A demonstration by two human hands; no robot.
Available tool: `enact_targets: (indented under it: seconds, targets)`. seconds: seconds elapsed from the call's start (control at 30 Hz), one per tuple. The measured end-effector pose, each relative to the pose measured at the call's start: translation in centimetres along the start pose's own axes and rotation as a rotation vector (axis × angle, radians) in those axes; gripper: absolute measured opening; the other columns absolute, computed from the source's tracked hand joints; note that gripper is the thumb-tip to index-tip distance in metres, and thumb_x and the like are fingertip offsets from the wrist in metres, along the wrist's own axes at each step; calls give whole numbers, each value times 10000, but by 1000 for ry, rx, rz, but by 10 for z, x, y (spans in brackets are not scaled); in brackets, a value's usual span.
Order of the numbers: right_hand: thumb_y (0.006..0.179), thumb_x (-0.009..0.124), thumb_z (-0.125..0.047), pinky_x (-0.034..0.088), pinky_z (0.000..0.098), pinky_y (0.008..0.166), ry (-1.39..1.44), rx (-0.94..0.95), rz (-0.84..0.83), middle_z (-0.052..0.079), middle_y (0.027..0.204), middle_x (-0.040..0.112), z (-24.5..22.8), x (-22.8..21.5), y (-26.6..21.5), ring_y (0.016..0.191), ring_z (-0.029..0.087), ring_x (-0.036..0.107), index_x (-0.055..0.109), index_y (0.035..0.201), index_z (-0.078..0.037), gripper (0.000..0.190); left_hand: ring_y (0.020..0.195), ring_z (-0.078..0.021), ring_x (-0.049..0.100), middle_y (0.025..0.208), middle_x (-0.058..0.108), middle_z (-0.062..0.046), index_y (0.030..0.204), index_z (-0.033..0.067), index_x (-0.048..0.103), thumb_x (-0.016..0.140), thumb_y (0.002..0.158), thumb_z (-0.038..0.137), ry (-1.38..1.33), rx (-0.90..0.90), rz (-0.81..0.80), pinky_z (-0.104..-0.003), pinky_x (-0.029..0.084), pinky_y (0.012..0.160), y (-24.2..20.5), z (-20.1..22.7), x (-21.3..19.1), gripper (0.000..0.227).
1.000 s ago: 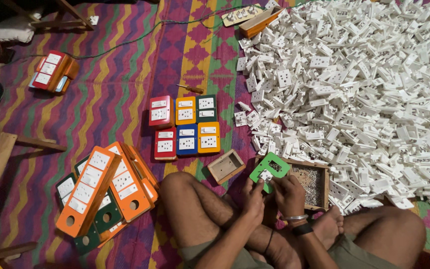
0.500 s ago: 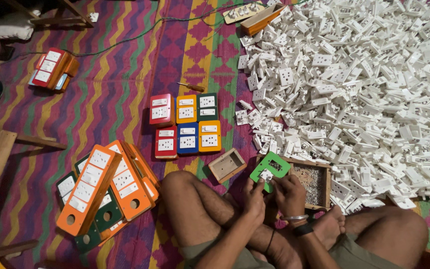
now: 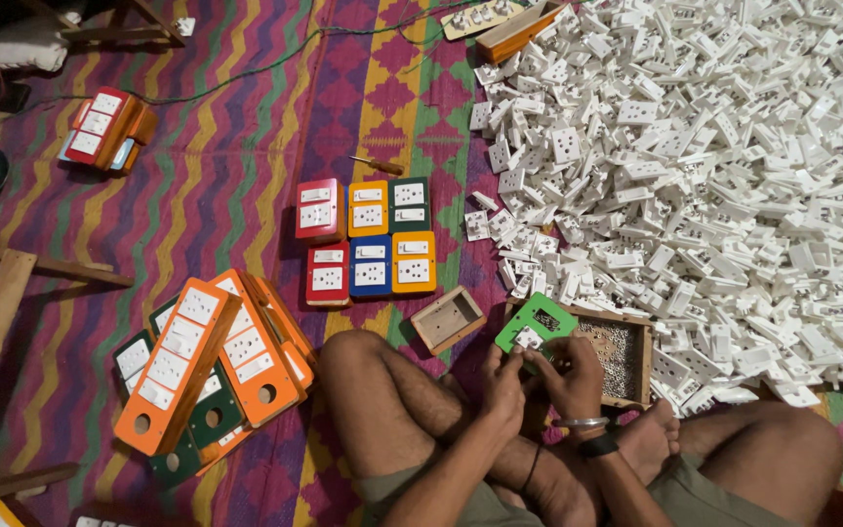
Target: The person sits on a patterned mat and assembles small electrical components, likely socket outlets, by inserting metal pins into white plastic frames. They handle multiple colored frames, including red and green, and place the assembled units into a wooden box.
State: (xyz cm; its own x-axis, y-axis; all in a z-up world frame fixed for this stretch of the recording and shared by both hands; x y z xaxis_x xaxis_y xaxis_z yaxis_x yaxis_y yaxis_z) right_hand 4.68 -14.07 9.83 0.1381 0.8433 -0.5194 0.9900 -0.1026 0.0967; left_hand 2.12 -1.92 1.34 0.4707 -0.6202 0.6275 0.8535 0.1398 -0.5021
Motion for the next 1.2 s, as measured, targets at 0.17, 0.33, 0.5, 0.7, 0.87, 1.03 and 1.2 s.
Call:
enact_targets:
  seconds: [0.17,0.33,0.5,0.7,0.87,1.03,1.2]
  targets:
    - [830,773,-185,502,393,799,-105,-338,-93,222,1172,546,-27,9,-13,908,313,567,659,1364,8,579,952,-108,637,1094,700,-25,1237,78,642,584,999,75,13,20,134,-256,524,816,15,3,-12,245]
    - [868,743,-179,536,381,851,-7,-312,-117,203,1274,558,-28,10,-16,1026,308,637,672,1313,-52,469,919,-143,617,1089,692,-38,1254,89,643,582,994,109,-50,-36,176,-294,483,720,8,15,-9,268]
    - [839,793,-135,552,326,662,-24,-114,18,120,1050,626,-15,-5,-3,817,228,651,786,1067,-94,232,1048,-113,629,1190,659,6,1310,182,566,580,1002,157,84,-83,147,-331,566,843,-11,19,9,310]
    - [832,776,-98,499,342,560,-67,-177,69,84,880,645,-27,-17,-4,610,211,610,761,1004,-75,175,1037,-156,635,1139,701,-70,1263,65,601,573,1022,167,460,170,61,-337,526,898,-23,42,30,263]
    - [846,772,-119,500,364,588,-116,-231,48,97,834,642,-33,-16,-4,626,246,621,749,948,-58,121,1022,-155,630,1108,705,-88,1246,26,606,564,1016,151,567,293,27,-323,506,908,-30,53,39,265]
    - [862,775,-132,498,370,603,-128,-200,42,94,802,638,-28,-16,-3,649,254,628,726,898,-45,106,1035,-143,627,1125,707,-71,1279,45,593,564,1012,168,583,279,39,-318,497,924,-33,54,39,295]
    - [845,761,-116,494,375,597,-105,-199,37,103,810,642,-26,-15,-2,644,261,625,741,926,-45,110,1030,-151,623,1120,707,-79,1242,34,613,568,1016,166,563,267,55,-327,499,913,-28,49,35,265]
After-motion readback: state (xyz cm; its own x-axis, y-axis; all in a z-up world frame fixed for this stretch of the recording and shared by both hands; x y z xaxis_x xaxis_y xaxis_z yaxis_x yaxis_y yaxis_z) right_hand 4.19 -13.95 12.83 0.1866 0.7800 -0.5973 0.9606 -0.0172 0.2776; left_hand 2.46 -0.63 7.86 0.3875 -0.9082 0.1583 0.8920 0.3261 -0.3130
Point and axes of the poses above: each hand's wrist, its own y-axis towards the middle knuckle, its own x-axis out of the palm, z = x × y, the point moved 6 cm from there along y, towards the middle knuckle
